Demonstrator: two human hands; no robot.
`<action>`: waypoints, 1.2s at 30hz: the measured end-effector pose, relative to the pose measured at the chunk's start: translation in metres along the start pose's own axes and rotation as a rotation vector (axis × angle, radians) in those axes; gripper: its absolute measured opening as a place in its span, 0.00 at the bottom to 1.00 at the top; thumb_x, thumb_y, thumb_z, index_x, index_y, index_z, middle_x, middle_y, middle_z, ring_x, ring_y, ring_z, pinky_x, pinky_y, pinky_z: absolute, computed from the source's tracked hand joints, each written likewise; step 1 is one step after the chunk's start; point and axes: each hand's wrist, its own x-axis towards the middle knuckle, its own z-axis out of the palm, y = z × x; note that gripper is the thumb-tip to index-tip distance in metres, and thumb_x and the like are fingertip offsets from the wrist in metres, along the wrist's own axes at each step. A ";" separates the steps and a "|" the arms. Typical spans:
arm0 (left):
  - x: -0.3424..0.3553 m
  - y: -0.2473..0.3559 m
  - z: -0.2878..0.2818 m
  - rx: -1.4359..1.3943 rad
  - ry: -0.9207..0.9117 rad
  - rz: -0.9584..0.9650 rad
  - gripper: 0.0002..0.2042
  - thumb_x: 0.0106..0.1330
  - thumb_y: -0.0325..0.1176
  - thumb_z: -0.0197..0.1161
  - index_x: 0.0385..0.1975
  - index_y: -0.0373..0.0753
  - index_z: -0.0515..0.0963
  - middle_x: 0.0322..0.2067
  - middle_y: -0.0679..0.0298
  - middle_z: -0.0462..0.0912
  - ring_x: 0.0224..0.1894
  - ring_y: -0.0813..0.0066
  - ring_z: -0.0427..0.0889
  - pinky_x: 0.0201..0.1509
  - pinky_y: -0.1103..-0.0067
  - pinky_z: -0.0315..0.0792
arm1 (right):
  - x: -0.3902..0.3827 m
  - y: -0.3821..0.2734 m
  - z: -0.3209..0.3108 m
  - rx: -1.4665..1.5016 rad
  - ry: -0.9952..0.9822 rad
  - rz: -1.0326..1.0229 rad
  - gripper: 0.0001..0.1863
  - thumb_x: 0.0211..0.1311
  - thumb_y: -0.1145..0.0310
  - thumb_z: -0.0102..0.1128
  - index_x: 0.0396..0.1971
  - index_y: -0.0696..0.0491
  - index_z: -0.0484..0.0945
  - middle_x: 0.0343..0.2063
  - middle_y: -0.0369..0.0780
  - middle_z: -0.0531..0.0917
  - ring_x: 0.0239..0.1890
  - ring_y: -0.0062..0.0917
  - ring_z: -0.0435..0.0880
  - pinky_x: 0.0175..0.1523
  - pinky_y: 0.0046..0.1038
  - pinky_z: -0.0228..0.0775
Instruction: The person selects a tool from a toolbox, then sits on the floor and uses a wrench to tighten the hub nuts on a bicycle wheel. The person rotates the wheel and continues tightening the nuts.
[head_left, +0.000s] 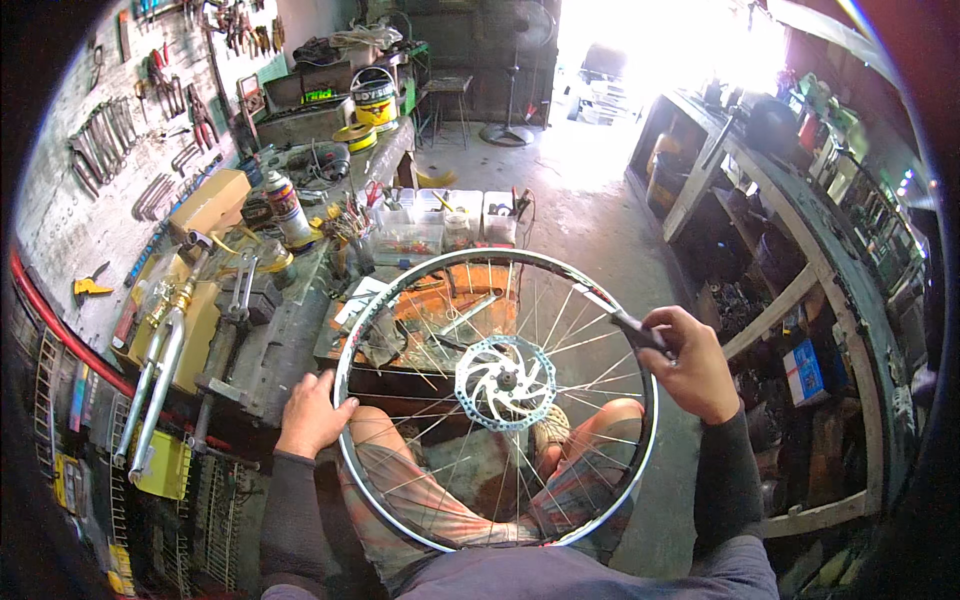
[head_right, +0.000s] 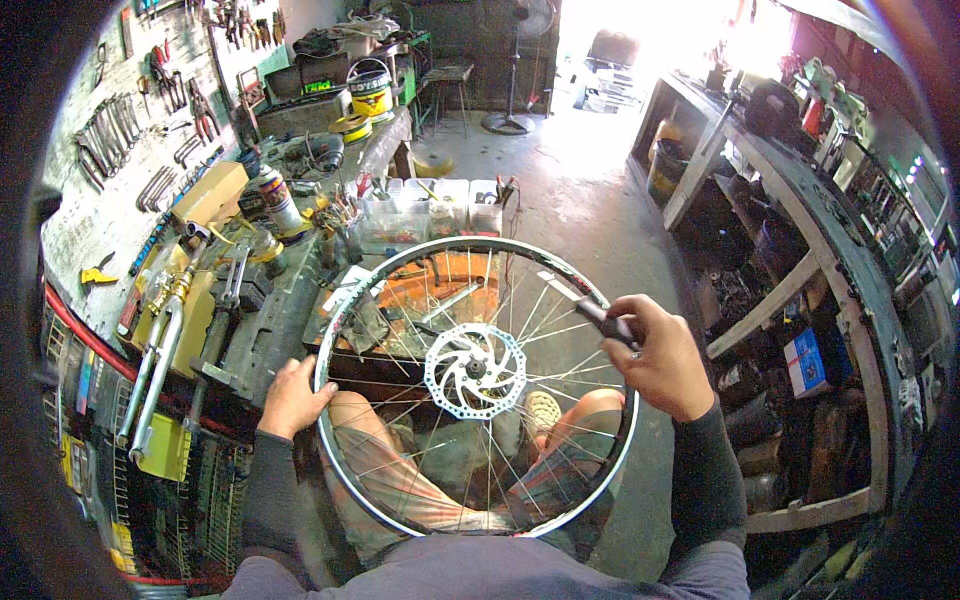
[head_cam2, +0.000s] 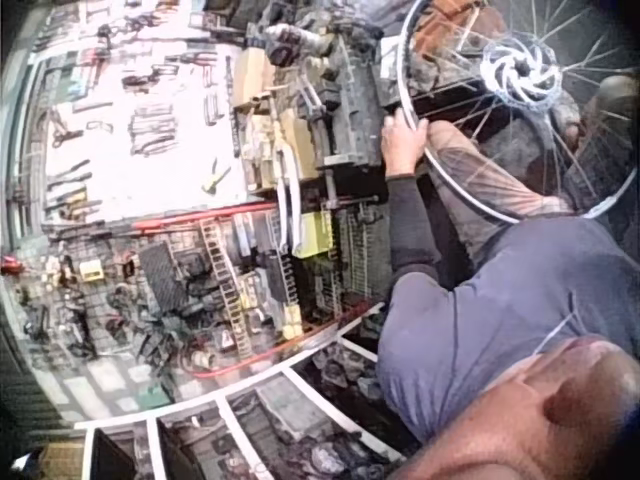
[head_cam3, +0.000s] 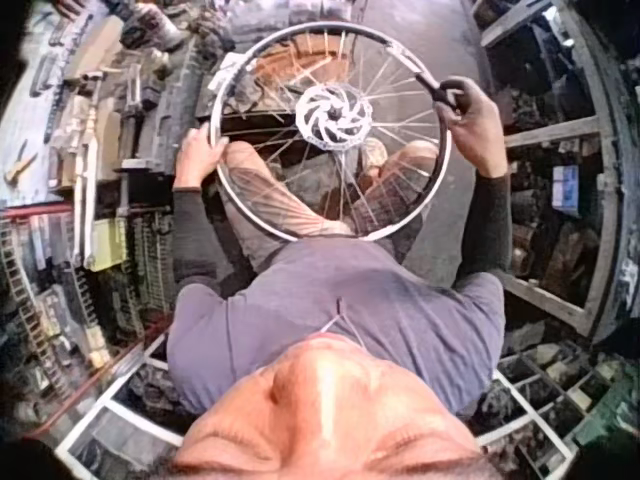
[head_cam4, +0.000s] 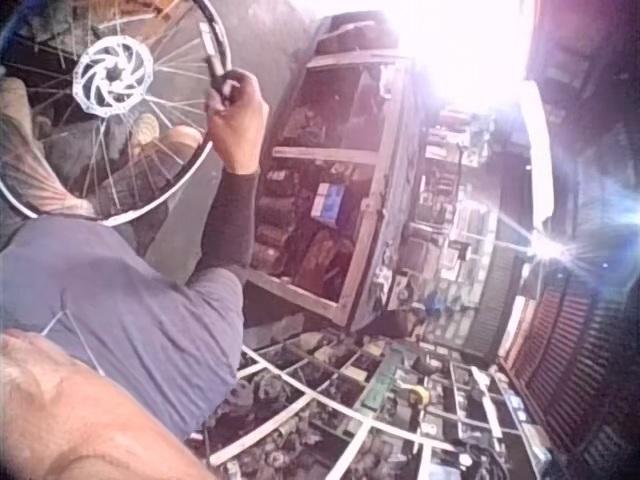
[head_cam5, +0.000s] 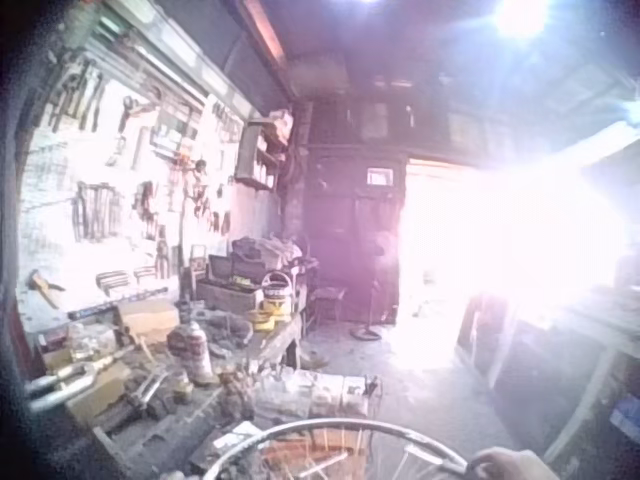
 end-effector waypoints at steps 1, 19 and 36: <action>-0.003 0.015 -0.010 0.023 0.056 0.018 0.27 0.64 0.40 0.75 0.62 0.38 0.79 0.56 0.51 0.79 0.60 0.47 0.79 0.63 0.60 0.76 | 0.000 -0.013 0.001 -0.060 -0.055 -0.040 0.17 0.56 0.74 0.73 0.47 0.57 0.85 0.33 0.50 0.89 0.37 0.40 0.92 0.47 0.35 0.81; 0.007 0.175 0.058 -0.592 0.138 0.745 0.09 0.65 0.29 0.71 0.42 0.34 0.88 0.46 0.55 0.88 0.51 0.53 0.86 0.60 0.63 0.77 | 0.064 -0.107 0.055 -0.517 -0.515 -0.643 0.12 0.57 0.63 0.70 0.31 0.57 0.86 0.28 0.52 0.87 0.35 0.49 0.89 0.46 0.47 0.81; 0.005 0.178 0.056 -0.634 0.108 0.655 0.07 0.65 0.29 0.72 0.38 0.34 0.90 0.40 0.53 0.87 0.47 0.50 0.85 0.55 0.62 0.77 | 0.072 -0.109 0.082 -0.393 -0.461 -0.698 0.17 0.64 0.60 0.72 0.36 0.61 0.83 0.28 0.53 0.87 0.36 0.50 0.91 0.43 0.46 0.83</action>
